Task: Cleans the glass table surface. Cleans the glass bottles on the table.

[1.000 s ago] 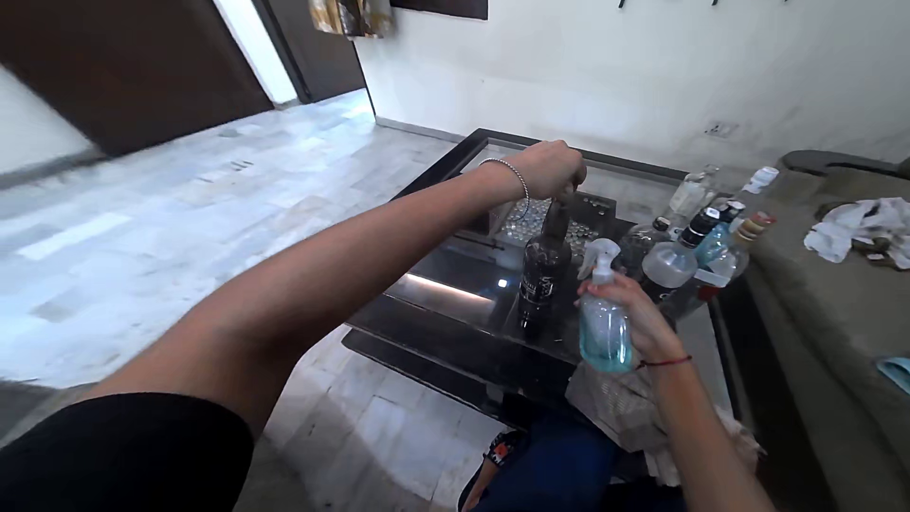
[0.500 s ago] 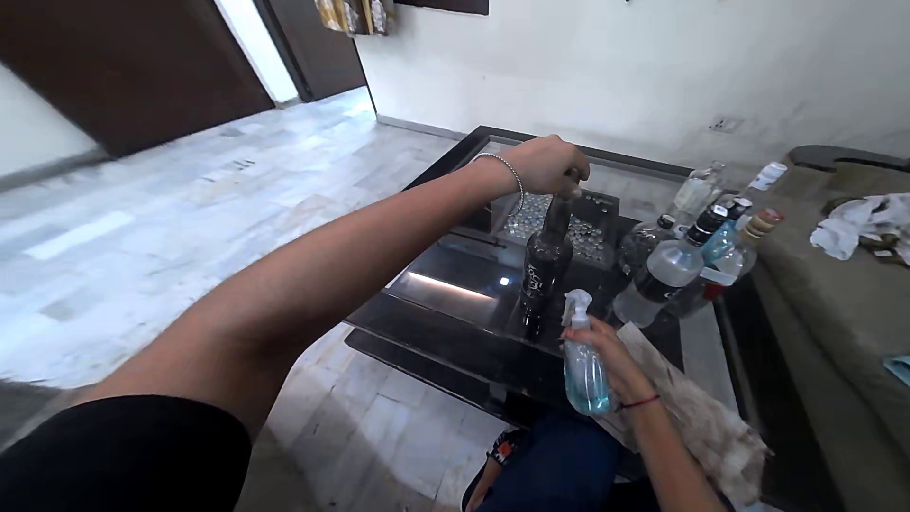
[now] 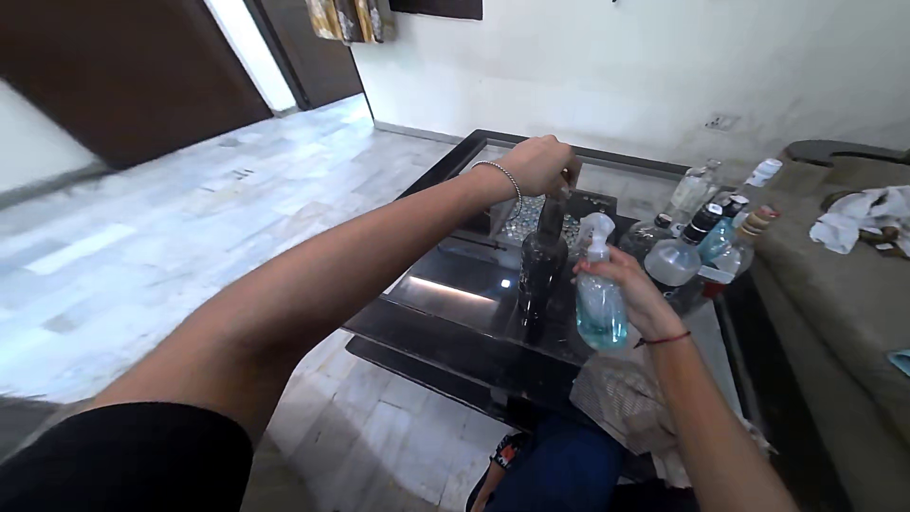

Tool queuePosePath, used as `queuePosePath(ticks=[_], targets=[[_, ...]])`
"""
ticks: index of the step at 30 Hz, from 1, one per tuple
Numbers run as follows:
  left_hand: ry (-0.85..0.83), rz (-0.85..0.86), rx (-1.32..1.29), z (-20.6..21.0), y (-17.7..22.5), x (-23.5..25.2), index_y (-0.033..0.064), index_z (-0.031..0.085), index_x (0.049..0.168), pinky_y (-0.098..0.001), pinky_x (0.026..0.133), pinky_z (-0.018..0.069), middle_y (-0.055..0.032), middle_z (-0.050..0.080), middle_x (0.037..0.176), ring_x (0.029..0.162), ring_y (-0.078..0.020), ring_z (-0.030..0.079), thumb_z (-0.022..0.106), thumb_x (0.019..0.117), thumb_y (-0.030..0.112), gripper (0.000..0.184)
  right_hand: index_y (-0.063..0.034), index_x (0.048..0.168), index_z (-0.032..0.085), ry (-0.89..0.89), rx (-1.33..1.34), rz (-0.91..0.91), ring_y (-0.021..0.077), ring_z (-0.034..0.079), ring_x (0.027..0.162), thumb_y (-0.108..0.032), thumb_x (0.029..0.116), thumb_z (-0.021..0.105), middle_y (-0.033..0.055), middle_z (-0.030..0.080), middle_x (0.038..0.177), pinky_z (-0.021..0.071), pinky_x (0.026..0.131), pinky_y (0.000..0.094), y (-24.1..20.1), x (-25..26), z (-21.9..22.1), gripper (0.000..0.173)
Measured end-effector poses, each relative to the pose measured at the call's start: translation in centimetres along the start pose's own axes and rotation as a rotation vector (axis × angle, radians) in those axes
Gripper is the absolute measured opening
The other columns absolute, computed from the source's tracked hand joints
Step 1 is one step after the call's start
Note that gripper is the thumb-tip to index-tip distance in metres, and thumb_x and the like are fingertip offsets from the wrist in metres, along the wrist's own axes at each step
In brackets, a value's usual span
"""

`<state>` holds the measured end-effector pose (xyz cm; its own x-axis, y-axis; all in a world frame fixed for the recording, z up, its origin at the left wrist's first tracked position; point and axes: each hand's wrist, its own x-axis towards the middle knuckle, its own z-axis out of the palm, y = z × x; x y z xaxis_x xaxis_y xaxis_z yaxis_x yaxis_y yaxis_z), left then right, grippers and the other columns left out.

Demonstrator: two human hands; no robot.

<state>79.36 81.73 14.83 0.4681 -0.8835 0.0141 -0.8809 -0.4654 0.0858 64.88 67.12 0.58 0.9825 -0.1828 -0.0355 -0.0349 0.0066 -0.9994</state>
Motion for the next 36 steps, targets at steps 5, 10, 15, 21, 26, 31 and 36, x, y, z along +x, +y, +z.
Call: queuePosePath(ticks=[5,10,15,21,26,31,36], targets=[[0.012,0.015,-0.016,0.1,-0.6,-0.1,0.002,0.072,0.121,-0.0565,0.1,0.047,-0.0195,0.071,0.115,0.111,-0.0372,0.066,0.063,0.0998,0.005,0.023,-0.0043,0.117,0.061,-0.001,0.024,0.028,0.0127,0.066,0.072,-0.004,0.0939,0.056,0.006,0.068,0.087,0.0561,0.063,0.0279,1.0,-0.1,0.4,0.024],[0.016,0.007,-0.017,0.1,-0.6,-0.1,0.0026,0.072,0.12,-0.0566,0.099,0.0471,-0.0188,0.072,0.114,0.109,-0.0367,0.067,0.062,0.1002,0.005,0.022,-0.0019,0.116,0.061,0.021,0.037,0.15,0.0148,0.065,0.072,-0.006,0.093,0.058,0.0081,0.067,0.088,0.0559,0.065,0.0297,5.7,-1.1,0.6,0.023],[0.027,0.037,-0.03,0.2,-0.9,-0.2,0.0024,0.073,0.119,-0.0568,0.098,0.0473,-0.0191,0.072,0.112,0.108,-0.0371,0.067,0.062,0.0996,0.005,0.022,0.001,0.111,0.063,-0.016,0.022,0.25,0.0149,0.066,0.073,-0.004,0.0879,0.062,0.008,0.067,0.086,0.0569,0.068,0.0299,9.4,-2.1,1.0,0.024],[0.034,0.063,-0.049,0.2,-1.2,-0.3,0.004,0.074,0.117,-0.0544,0.096,0.0481,-0.0163,0.073,0.112,0.107,-0.0341,0.067,0.062,0.0987,0.002,0.022,0.0032,0.119,0.059,0.038,0.043,0.339,0.0165,0.066,0.074,-0.002,0.0903,0.061,0.0111,0.067,0.09,0.0571,0.07,0.0312,11.4,-2.8,0.6,0.03],[0.047,0.065,-0.042,0.4,-1.2,-0.4,0.0045,0.074,0.119,-0.0538,0.096,0.0481,-0.0165,0.073,0.112,0.105,-0.0339,0.068,0.061,0.099,0.002,0.024,-0.0029,0.122,0.061,0.036,0.031,0.198,0.0131,0.065,0.071,-0.01,0.0903,0.06,0.0068,0.068,0.088,0.0556,0.063,0.0287,7.9,-1.5,-0.6,0.032],[0.047,0.071,-0.059,0.3,-1.2,-0.4,0.0033,0.073,0.122,-0.0534,0.097,0.048,-0.0177,0.073,0.113,0.106,-0.0342,0.068,0.063,0.0989,0.003,0.026,-0.0043,0.114,0.062,0.001,-0.007,0.037,0.0125,0.066,0.073,-0.004,0.0917,0.056,0.0055,0.068,0.088,0.0561,0.065,0.0283,1.6,0.4,-0.2,0.023],[0.02,0.048,-0.051,0.0,-1.0,-0.5,0.0029,0.071,0.127,-0.052,0.099,0.0475,-0.0183,0.073,0.113,0.109,-0.0344,0.068,0.063,0.0991,0.003,0.029,-0.0062,0.123,0.06,-0.067,-0.02,-0.038,0.0111,0.067,0.074,-0.007,0.0907,0.055,0.0034,0.069,0.09,0.0573,0.065,0.0267,-1.0,1.3,0.2,0.032]])
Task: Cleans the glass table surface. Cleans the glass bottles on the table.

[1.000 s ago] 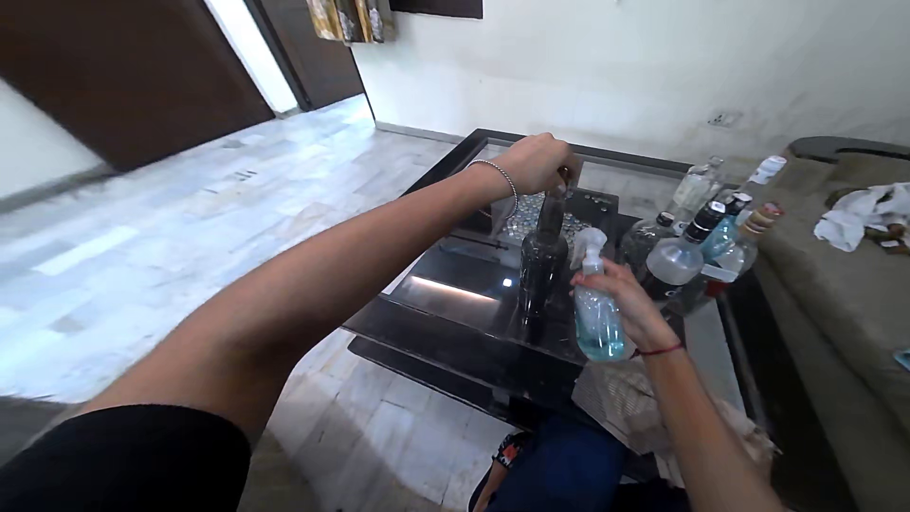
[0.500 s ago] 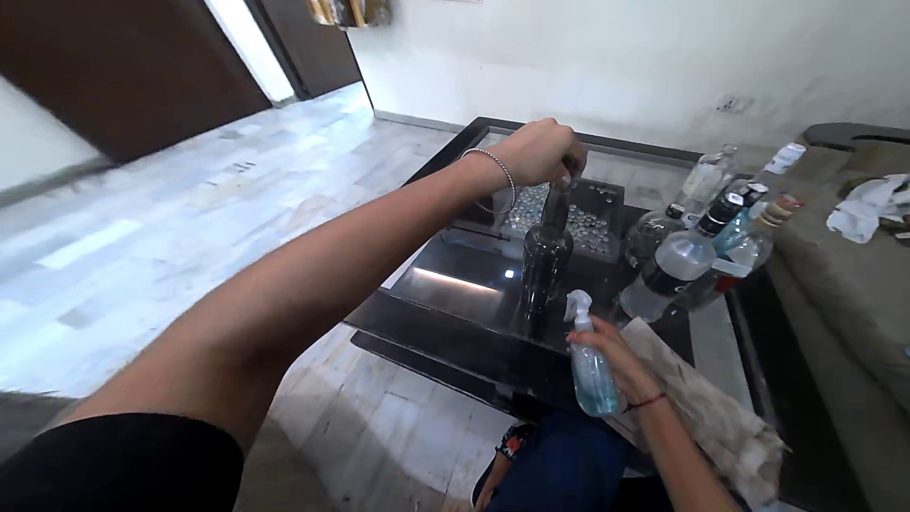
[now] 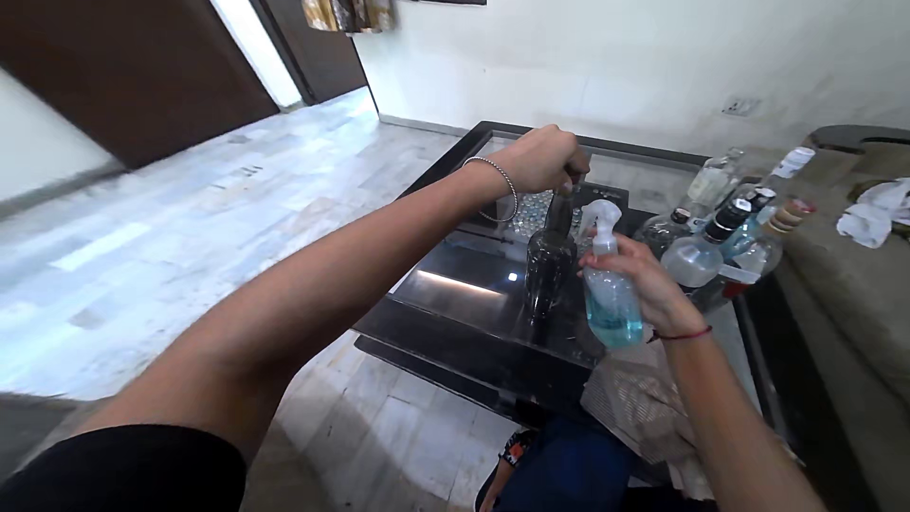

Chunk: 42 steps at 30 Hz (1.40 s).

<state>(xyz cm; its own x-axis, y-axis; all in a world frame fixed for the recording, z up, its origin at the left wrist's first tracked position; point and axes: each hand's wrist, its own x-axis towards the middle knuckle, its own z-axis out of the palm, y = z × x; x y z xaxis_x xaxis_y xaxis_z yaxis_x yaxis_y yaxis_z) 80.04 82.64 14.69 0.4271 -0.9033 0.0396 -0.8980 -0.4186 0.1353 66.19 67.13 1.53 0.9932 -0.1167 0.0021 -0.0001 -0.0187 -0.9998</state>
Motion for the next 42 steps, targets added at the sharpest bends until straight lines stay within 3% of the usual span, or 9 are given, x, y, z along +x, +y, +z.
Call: queuePosePath(ticks=[4,10,15,21,26,31,36,39,42], targets=[[-0.029,-0.019,0.007,-0.2,0.2,-0.1,0.0033,0.07,0.129,-0.0522,0.1,0.0469,-0.0186,0.072,0.117,0.112,-0.0349,0.067,0.061,0.1,0.002,0.031,-0.0074,0.106,0.064,0.064,0.021,0.022,0.0099,0.067,0.07,-0.007,0.0921,0.055,0.003,0.07,0.085,0.0559,0.061,0.0253,1.0,0.2,0.0,0.017],[-0.024,-0.003,0.016,-0.1,0.0,0.0,0.0033,0.07,0.128,-0.0525,0.099,0.0474,-0.0181,0.072,0.115,0.11,-0.0345,0.067,0.06,0.1,0.001,0.03,-0.0046,0.129,0.056,0.069,0.072,0.189,0.0152,0.066,0.073,-0.007,0.0942,0.056,0.0078,0.068,0.091,0.0568,0.065,0.0306,5.5,-0.7,-0.5,0.035],[-0.007,0.032,0.025,0.1,-0.3,0.1,0.0028,0.073,0.122,-0.0524,0.095,0.0482,-0.0172,0.073,0.111,0.106,-0.0334,0.067,0.06,0.0995,0.001,0.026,-0.0012,0.11,0.064,0.123,0.123,0.329,0.0161,0.066,0.07,-0.008,0.0892,0.062,0.009,0.068,0.084,0.0567,0.064,0.0309,10.4,-2.5,0.2,0.022],[-0.011,0.008,0.018,-0.1,-0.1,-0.2,0.0035,0.069,0.131,-0.0513,0.101,0.0468,-0.0186,0.072,0.12,0.114,-0.0351,0.066,0.058,0.1011,0.002,0.032,0.0018,0.119,0.059,0.101,0.137,0.42,0.017,0.066,0.075,-0.001,0.0911,0.059,0.0103,0.067,0.089,0.0575,0.07,0.0319,12.9,-3.4,0.8,0.028],[0.001,0.002,0.0,0.0,-0.2,-0.2,0.0038,0.07,0.13,-0.0517,0.1,0.0473,-0.0176,0.072,0.117,0.112,-0.0343,0.067,0.059,0.1007,0.003,0.031,-0.0002,0.106,0.064,0.059,0.067,0.312,0.0143,0.066,0.075,-0.004,0.0854,0.064,0.007,0.068,0.087,0.0572,0.071,0.0297,11.9,-3.4,0.8,0.021],[0.013,0.021,-0.007,0.2,-0.4,-0.2,0.0034,0.07,0.129,-0.0511,0.099,0.0476,-0.0175,0.073,0.117,0.111,-0.0339,0.067,0.058,0.1005,0.002,0.031,-0.0023,0.116,0.063,0.038,0.045,0.169,0.0122,0.067,0.076,-0.007,0.0867,0.064,0.0049,0.069,0.089,0.0569,0.069,0.0281,9.0,-2.9,0.4,0.03],[0.012,0.0,-0.014,0.1,-0.1,-0.4,0.0029,0.069,0.13,-0.0512,0.101,0.0469,-0.0179,0.072,0.118,0.113,-0.0344,0.067,0.06,0.1005,0.003,0.031,-0.0042,0.116,0.063,0.179,-0.055,0.035,0.0076,0.065,0.075,-0.009,0.0906,0.06,0.0019,0.068,0.089,0.0544,0.067,0.0252,8.9,-1.4,-1.3,0.026],[0.017,0.01,-0.014,0.2,-0.2,-0.3,0.003,0.07,0.13,-0.051,0.1,0.0472,-0.0175,0.073,0.116,0.112,-0.0337,0.067,0.059,0.1006,0.002,0.031,0.0002,0.126,0.056,0.299,-0.132,-0.046,0.0096,0.063,0.087,-0.008,0.095,0.061,0.0069,0.066,0.101,0.0541,0.079,0.0298,10.1,0.7,-2.8,0.033],[0.031,0.005,-0.015,0.4,-0.2,-0.3,0.0033,0.069,0.131,-0.0522,0.1,0.0469,-0.0186,0.073,0.116,0.112,-0.0355,0.067,0.06,0.1002,0.003,0.032,0.0031,0.145,0.044,0.363,-0.234,-0.107,0.0235,0.062,0.105,-0.013,0.0987,0.065,0.0214,0.061,0.123,0.0515,0.092,0.0432,11.5,3.9,-4.1,0.054]])
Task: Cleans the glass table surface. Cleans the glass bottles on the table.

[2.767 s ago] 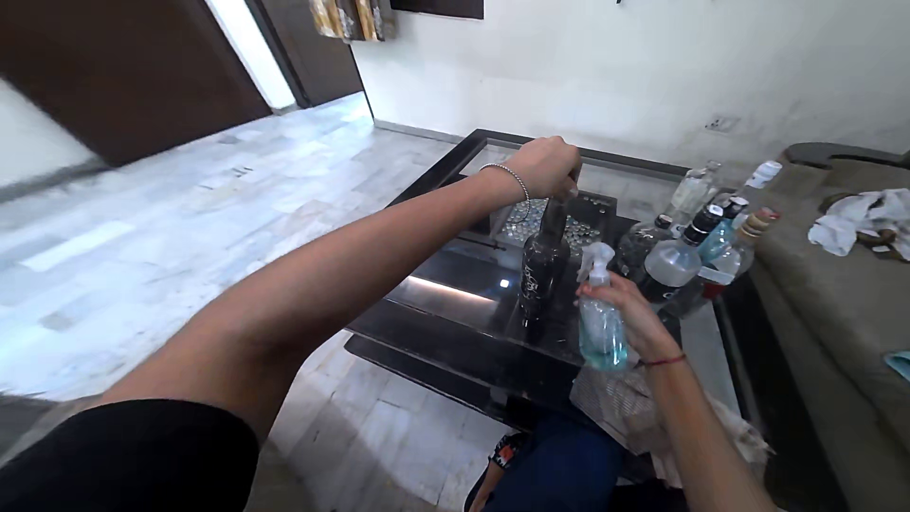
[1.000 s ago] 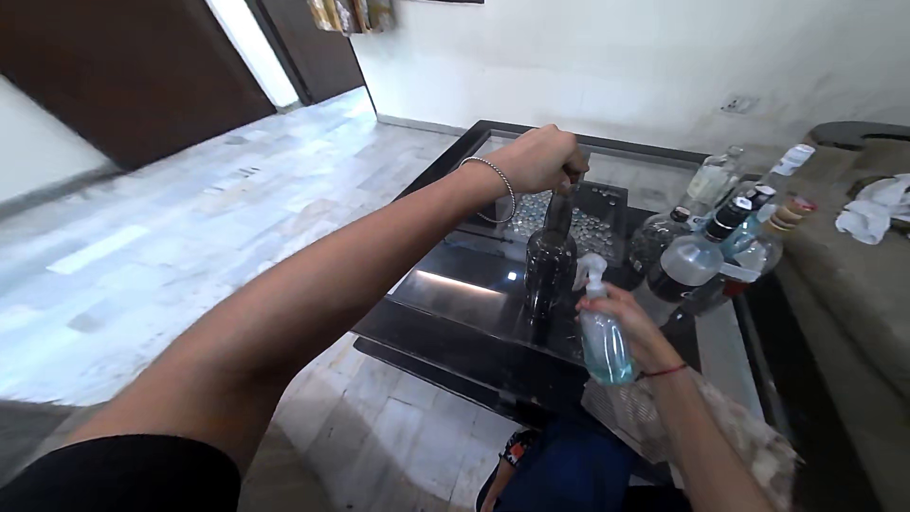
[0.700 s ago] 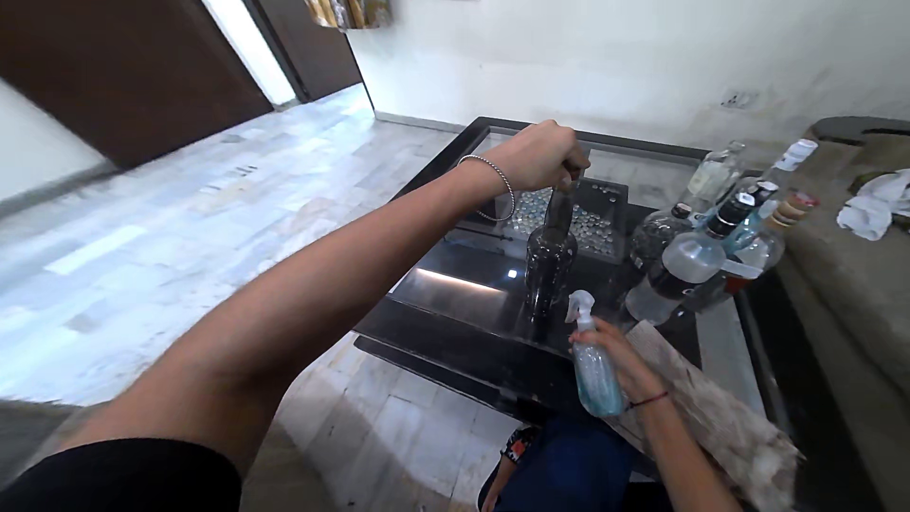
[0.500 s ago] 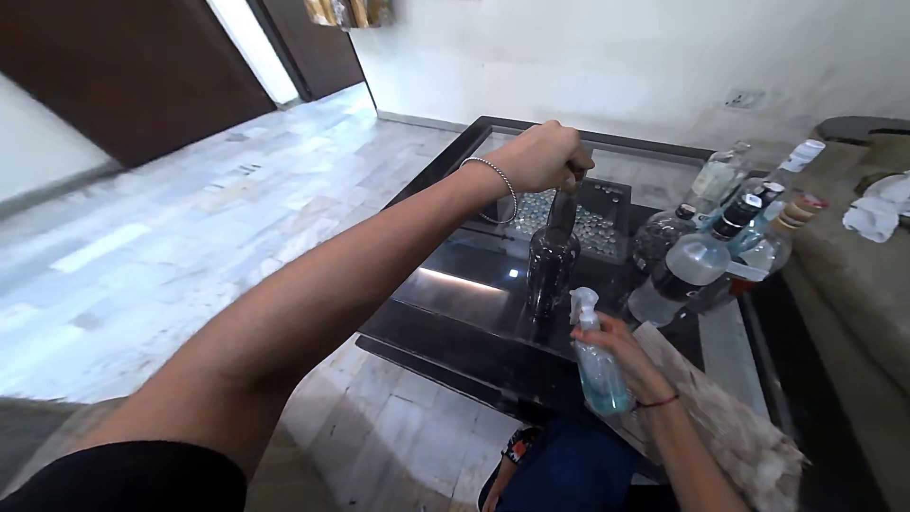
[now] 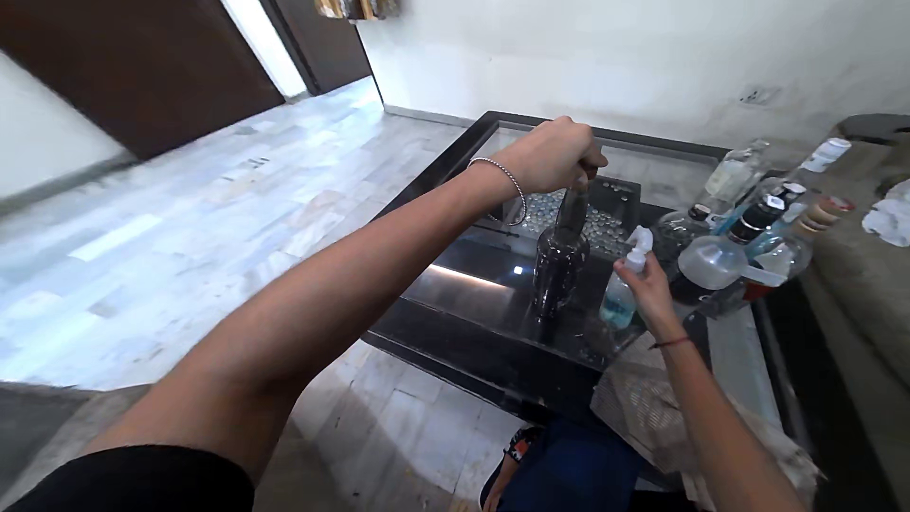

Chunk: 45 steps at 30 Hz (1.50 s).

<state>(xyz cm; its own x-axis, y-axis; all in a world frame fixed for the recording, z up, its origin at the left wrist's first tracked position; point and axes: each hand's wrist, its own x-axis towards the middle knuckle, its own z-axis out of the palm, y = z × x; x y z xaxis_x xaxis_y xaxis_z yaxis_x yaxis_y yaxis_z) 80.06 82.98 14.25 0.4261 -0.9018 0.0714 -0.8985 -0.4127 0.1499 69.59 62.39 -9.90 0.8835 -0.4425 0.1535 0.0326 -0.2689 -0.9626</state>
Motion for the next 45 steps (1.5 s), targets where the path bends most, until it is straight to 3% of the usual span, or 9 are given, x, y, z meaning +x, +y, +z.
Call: queuePosePath(ticks=[5,13,20,28,34,38,39,41,45], targets=[[-0.006,-0.03,0.0,0.0,0.3,0.0,0.0038,0.069,0.13,-0.052,0.1,0.0475,-0.0175,0.071,0.123,0.115,-0.0348,0.066,0.059,0.1007,0.003,0.031,0.0053,0.154,0.033,0.1,-0.003,-0.035,0.0332,0.054,0.128,-0.01,0.0983,0.065,0.0285,0.052,0.143,0.0424,0.109,0.0459,2.4,5.8,1.5,0.066],[0.017,-0.028,-0.017,0.6,-0.1,-0.1,0.0065,0.07,0.13,-0.0523,0.092,0.0508,-0.017,0.071,0.121,0.106,-0.0347,0.069,0.057,0.1017,0.002,0.031,0.0083,0.145,0.043,0.114,-0.043,0.015,0.0401,0.058,0.121,-0.006,0.0996,0.063,0.0302,0.057,0.134,0.0444,0.104,0.054,4.6,10.3,2.7,0.051],[0.022,-0.017,-0.002,0.9,-0.2,-0.1,0.0078,0.069,0.133,-0.0516,0.093,0.0507,-0.0156,0.071,0.125,0.11,-0.0341,0.068,0.057,0.1022,0.003,0.033,0.0125,0.144,0.043,0.132,-0.066,0.112,0.0454,0.046,0.134,-0.007,0.0953,0.07,0.0359,0.044,0.145,0.0358,0.112,0.0558,5.3,10.8,2.4,0.059],[0.084,0.031,-0.043,1.0,-0.4,-0.4,0.0016,0.07,0.128,-0.0553,0.097,0.0492,-0.0198,0.072,0.118,0.109,-0.0368,0.069,0.057,0.1003,-0.001,0.031,0.0032,0.161,0.005,-0.13,-0.288,0.14,0.0473,0.029,0.148,-0.013,0.0868,0.081,0.035,0.022,0.161,0.0266,0.12,0.0559,2.8,5.6,-2.1,0.107],[0.117,0.015,-0.004,1.1,-0.4,-0.4,0.004,0.07,0.129,-0.0581,0.095,0.0487,-0.0208,0.072,0.116,0.106,-0.0395,0.069,0.057,0.1003,-0.002,0.032,-0.0038,0.145,0.055,-0.537,-0.589,0.106,0.0385,0.052,0.133,-0.019,0.0929,0.076,0.0225,0.054,0.144,0.0412,0.11,0.0554,-0.7,-6.3,-10.1,0.058],[0.11,0.005,-0.038,1.0,-0.3,-0.5,0.0037,0.07,0.129,-0.0584,0.095,0.048,-0.0206,0.072,0.116,0.107,-0.0396,0.068,0.057,0.1002,-0.002,0.032,-0.0183,0.158,0.04,-0.699,-0.897,0.251,0.053,0.013,0.152,-0.049,0.0864,0.078,0.0259,0.025,0.165,0.0081,0.113,0.0797,1.8,-13.3,-11.5,0.087],[0.125,0.016,-0.056,1.1,-0.6,-0.5,0.0033,0.071,0.128,-0.0572,0.097,0.0488,-0.0199,0.073,0.117,0.108,-0.0382,0.069,0.057,0.0996,-0.003,0.032,-0.0219,0.16,0.035,-0.675,-0.954,0.227,0.0552,0.011,0.152,-0.053,0.0866,0.075,0.0264,0.021,0.166,0.0086,0.111,0.0827,3.6,-14.8,-11.2,0.089],[0.163,0.036,-0.099,1.4,-1.3,-0.5,0.0028,0.072,0.126,-0.0536,0.1,0.0498,-0.0177,0.073,0.118,0.109,-0.0339,0.07,0.058,0.0989,-0.002,0.03,-0.025,0.157,0.044,-0.47,-1.03,0.053,0.0569,0.029,0.145,-0.054,0.0922,0.066,0.0254,0.033,0.162,0.025,0.104,0.0819,7.7,-17.1,-10.2,0.074],[0.141,-0.011,-0.152,1.4,-1.0,-0.5,0.0016,0.07,0.128,-0.0486,0.104,0.0471,-0.0178,0.071,0.122,0.114,-0.0308,0.068,0.058,0.1002,0.0,0.03,-0.0056,0.128,0.07,-0.035,-0.949,-0.157,0.0569,0.061,0.109,-0.008,0.0932,0.065,0.0313,0.065,0.122,0.049,0.084,0.0708,9.8,-17.2,-6.7,0.035]])
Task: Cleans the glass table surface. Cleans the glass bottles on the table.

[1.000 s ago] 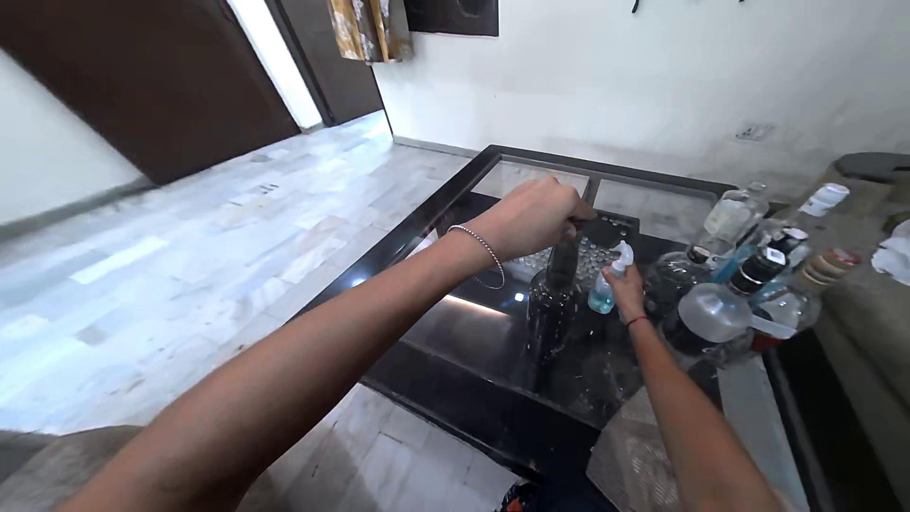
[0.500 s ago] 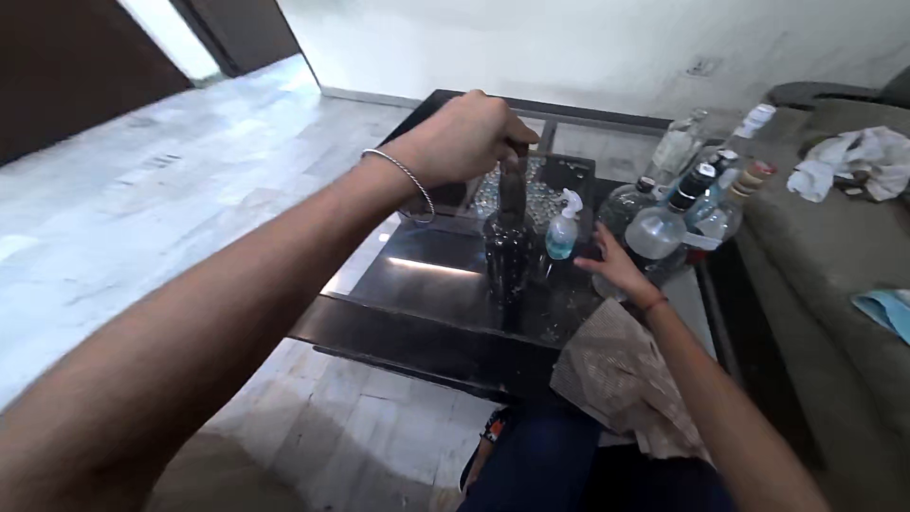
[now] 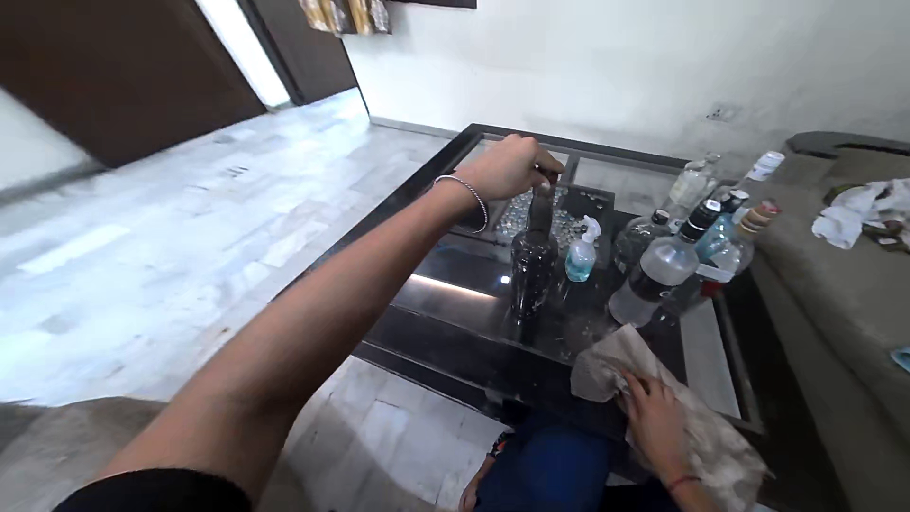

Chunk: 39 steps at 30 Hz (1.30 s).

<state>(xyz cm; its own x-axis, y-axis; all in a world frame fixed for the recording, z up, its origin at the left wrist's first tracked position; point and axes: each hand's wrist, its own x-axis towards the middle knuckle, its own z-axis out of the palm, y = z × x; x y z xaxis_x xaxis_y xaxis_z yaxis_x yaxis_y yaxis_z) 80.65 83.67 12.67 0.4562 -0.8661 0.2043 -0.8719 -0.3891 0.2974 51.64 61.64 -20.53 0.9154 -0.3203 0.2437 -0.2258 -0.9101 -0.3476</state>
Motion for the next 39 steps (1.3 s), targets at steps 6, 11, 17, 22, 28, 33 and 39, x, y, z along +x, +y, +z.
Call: queuePosePath(ticks=[6,11,17,22,28,33,39], targets=[[-0.037,0.015,-0.006,-0.8,0.1,-0.2,-0.0006,0.071,0.126,-0.0503,0.101,0.0478,-0.0199,0.072,0.117,0.11,-0.033,0.068,0.063,0.099,0.003,0.028,0.015,0.121,0.064,0.275,0.654,0.246,0.0353,0.068,0.105,-0.008,0.1017,0.055,0.0296,0.068,0.113,0.0509,0.097,0.0474,-9.1,5.2,-4.0,0.031],[-0.064,0.028,0.027,-1.1,0.1,0.0,0.0001,0.072,0.123,-0.0489,0.097,0.0489,-0.019,0.073,0.112,0.104,-0.0313,0.069,0.063,0.0985,0.003,0.026,0.0111,0.121,0.06,0.491,0.882,0.122,0.008,0.062,0.095,-0.01,0.1038,0.051,0.0152,0.065,0.107,0.0507,0.087,0.0269,-16.2,10.7,-9.4,0.029],[-0.076,0.039,0.069,-1.5,0.1,0.0,-0.0035,0.075,0.105,-0.0535,0.088,0.0498,-0.0212,0.073,0.099,0.096,-0.035,0.069,0.056,0.0997,-0.001,0.02,0.0031,0.155,0.035,0.338,0.834,-0.12,0.0376,0.04,0.145,-0.016,0.1043,0.054,0.0244,0.038,0.158,0.033,0.117,0.0518,-21.9,17.3,-7.8,0.057],[-0.076,0.024,0.057,-1.4,-0.1,0.1,0.0024,0.074,0.121,-0.0505,0.093,0.0494,-0.0188,0.074,0.108,0.101,-0.0327,0.069,0.055,0.1002,-0.002,0.028,0.0057,0.158,0.025,0.473,0.661,-0.075,0.0436,0.039,0.145,-0.017,0.098,0.064,0.0302,0.037,0.157,0.0325,0.118,0.0539,-24.1,19.7,-5.7,0.075],[-0.057,0.04,-0.004,-1.0,-0.5,0.0,0.003,0.074,0.122,-0.0467,0.094,0.0508,-0.0155,0.074,0.109,0.1,-0.0264,0.07,0.064,0.098,0.004,0.026,0.007,0.157,0.027,0.497,0.478,-0.101,0.04,0.031,0.151,0.002,0.0858,0.06,0.0236,0.026,0.165,0.0342,0.117,0.0549,-22.2,16.6,-0.5,0.079],[-0.071,0.025,-0.022,-1.0,-0.4,0.0,0.003,0.073,0.122,-0.0448,0.094,0.0508,-0.015,0.074,0.11,0.102,-0.0252,0.07,0.064,0.0981,0.004,0.026,0.0089,0.146,0.048,0.434,0.553,0.178,0.0586,0.042,0.134,0.003,0.0748,0.074,0.0383,0.037,0.151,0.038,0.105,0.0686,-18.9,11.3,5.2,0.076],[-0.08,0.025,-0.011,-1.1,-0.3,0.1,0.0031,0.074,0.12,-0.0455,0.093,0.0505,-0.0145,0.074,0.11,0.101,-0.0252,0.069,0.064,0.098,0.005,0.024,0.0159,0.134,0.055,0.364,0.94,0.222,0.0303,0.064,0.113,0.002,0.0905,0.061,0.0296,0.063,0.124,0.0507,0.101,0.0406,-15.0,8.1,2.1,0.047]])
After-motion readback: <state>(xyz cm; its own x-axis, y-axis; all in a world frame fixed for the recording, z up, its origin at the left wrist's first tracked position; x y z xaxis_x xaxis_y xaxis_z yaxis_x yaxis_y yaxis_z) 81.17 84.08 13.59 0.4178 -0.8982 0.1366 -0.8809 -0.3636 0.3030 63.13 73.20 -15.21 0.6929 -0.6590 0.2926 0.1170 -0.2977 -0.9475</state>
